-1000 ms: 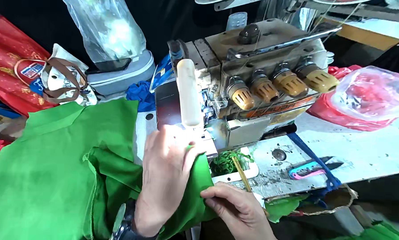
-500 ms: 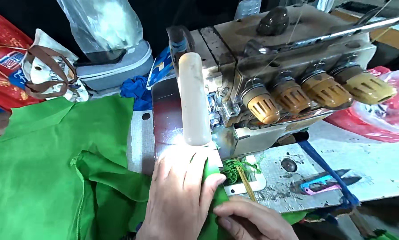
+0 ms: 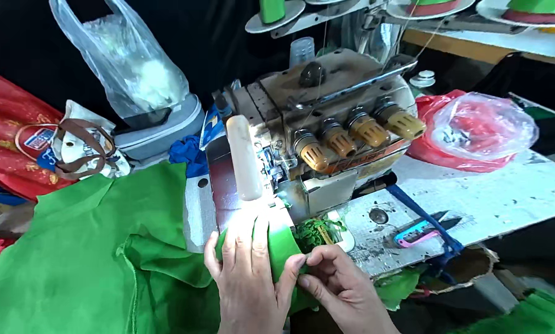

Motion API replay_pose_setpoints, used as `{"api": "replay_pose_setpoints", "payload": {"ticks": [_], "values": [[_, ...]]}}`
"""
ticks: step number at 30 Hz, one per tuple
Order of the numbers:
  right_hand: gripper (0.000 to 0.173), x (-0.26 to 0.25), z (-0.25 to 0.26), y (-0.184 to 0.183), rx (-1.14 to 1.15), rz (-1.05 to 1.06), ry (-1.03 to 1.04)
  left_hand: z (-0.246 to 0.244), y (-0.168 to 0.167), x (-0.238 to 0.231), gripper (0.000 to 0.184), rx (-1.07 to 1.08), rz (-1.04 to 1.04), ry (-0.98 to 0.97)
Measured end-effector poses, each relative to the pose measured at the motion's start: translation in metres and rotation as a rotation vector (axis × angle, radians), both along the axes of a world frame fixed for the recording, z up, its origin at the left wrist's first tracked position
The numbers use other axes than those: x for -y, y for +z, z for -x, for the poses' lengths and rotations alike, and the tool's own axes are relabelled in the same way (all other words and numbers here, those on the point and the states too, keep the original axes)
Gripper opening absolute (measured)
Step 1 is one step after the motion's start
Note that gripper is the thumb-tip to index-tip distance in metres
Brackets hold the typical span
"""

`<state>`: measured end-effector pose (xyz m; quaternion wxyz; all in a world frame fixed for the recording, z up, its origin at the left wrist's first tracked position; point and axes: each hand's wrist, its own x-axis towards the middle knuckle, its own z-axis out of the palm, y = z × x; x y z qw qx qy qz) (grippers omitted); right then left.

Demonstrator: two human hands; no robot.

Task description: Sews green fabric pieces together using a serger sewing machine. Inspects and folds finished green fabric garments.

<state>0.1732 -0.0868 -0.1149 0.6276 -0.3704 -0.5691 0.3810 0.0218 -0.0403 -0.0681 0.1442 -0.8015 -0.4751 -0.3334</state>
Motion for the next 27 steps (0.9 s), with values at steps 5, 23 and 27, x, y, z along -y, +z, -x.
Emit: {"api": "replay_pose_setpoints", "payload": {"ticks": [5, 23, 27], "values": [[0.021, -0.012, 0.003, 0.009, 0.060, 0.020, -0.113, 0.001, 0.011, -0.012, 0.071, -0.012, 0.075, -0.022], [0.036, 0.017, -0.004, 0.014, 0.041, 0.229, -0.086, 0.101, 0.045, -0.012, 0.034, 0.560, 0.909, -0.140], [0.036, 0.025, -0.002, 0.027, 0.039, 0.156, -0.069, 0.107, 0.065, -0.017, 0.036, 0.656, 0.769, -0.286]]}}
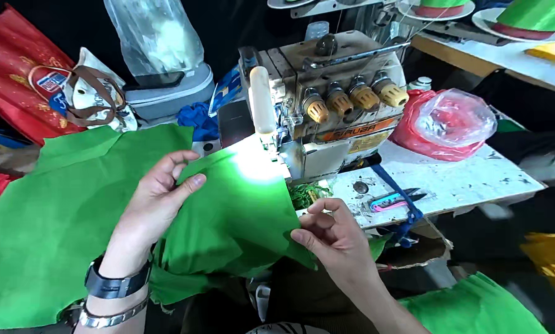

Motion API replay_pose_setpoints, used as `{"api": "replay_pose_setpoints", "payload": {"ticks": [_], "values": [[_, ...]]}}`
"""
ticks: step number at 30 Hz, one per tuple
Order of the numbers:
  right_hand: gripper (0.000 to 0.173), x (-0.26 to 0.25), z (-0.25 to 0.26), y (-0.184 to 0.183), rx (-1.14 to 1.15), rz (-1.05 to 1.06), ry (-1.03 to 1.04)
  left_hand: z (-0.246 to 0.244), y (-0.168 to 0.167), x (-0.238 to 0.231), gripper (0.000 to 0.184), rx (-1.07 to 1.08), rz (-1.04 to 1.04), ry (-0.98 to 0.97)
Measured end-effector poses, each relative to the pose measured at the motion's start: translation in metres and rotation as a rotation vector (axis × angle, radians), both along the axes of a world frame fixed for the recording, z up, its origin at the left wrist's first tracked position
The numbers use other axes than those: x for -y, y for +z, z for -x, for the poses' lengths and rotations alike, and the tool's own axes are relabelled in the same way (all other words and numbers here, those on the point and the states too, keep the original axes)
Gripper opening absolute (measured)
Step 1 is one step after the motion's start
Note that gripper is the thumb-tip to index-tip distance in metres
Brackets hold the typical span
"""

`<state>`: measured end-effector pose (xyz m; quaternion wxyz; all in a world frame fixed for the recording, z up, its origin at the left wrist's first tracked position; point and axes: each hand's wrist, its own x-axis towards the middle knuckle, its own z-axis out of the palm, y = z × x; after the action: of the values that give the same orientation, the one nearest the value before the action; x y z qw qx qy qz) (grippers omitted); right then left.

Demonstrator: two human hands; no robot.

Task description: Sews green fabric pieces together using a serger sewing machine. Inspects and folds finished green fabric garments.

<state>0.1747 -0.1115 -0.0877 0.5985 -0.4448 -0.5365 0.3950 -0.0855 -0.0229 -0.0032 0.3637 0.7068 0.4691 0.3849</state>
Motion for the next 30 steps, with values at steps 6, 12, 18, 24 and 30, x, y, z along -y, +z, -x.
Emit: {"api": "replay_pose_setpoints", "payload": {"ticks": [6, 12, 18, 24, 30], "values": [[0.030, -0.006, 0.000, -0.016, 0.021, 0.005, -0.017, -0.046, -0.026, 0.004, 0.043, -0.530, -0.508, 0.263], [0.025, -0.008, -0.002, -0.028, 0.089, -0.089, -0.051, -0.111, -0.064, 0.022, 0.079, -0.645, -0.600, 0.213], [0.025, -0.011, -0.004, -0.026, 0.041, -0.107, -0.016, -0.114, -0.051, 0.023, 0.077, -0.686, -0.620, 0.257], [0.023, -0.025, -0.001, -0.019, 0.079, -0.137, -0.039, -0.105, -0.044, 0.001, 0.086, -0.694, -0.589, 0.195], [0.028, -0.023, 0.004, -0.019, 0.148, -0.086, 0.045, -0.081, -0.051, -0.013, 0.087, -0.512, -0.584, 0.077]]}}
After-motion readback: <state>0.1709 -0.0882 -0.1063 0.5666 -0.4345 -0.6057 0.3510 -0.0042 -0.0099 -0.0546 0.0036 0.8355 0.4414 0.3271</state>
